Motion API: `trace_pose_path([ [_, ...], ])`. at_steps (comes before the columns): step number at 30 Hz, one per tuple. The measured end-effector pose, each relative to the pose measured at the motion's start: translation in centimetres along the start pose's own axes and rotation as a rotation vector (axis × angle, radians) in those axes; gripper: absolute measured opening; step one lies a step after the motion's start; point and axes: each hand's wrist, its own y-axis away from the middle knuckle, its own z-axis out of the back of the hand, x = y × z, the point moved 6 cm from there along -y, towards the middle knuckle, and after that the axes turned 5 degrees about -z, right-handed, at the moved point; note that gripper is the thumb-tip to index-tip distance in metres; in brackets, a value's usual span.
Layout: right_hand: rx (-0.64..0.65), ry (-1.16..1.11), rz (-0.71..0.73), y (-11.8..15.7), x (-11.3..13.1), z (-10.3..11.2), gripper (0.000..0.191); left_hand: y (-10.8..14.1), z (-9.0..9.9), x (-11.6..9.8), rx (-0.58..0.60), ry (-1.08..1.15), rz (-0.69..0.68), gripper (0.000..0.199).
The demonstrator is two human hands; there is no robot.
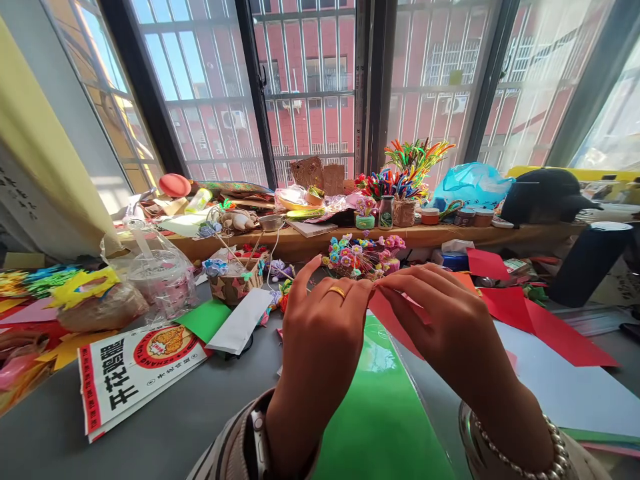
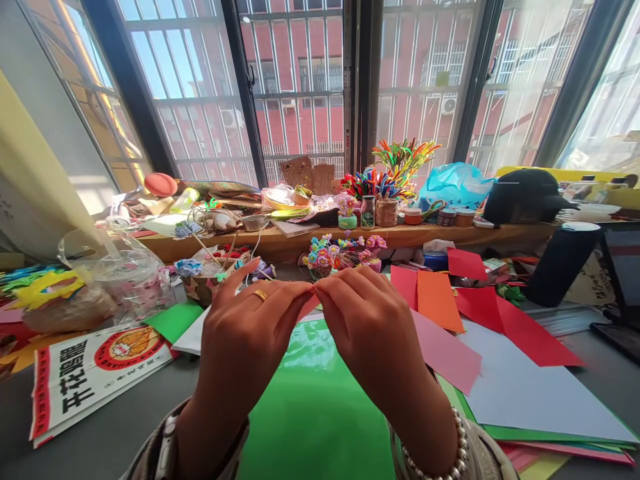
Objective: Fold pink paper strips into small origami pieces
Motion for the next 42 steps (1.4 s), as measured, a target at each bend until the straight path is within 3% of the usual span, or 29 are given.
trace_pose_path([
  [36,-0.051,0.044,-0.007,0.19,0.37,0.36,0.017,0.31,0.32,-0.78,-0.073,-0.026,-0.023,0.016],
  [42,-0.053,-0.006,-0.022,0.23,0.27,0.52,0.015,0.31,0.36,-0.54,-0.042,0.019,0.049,0.016],
])
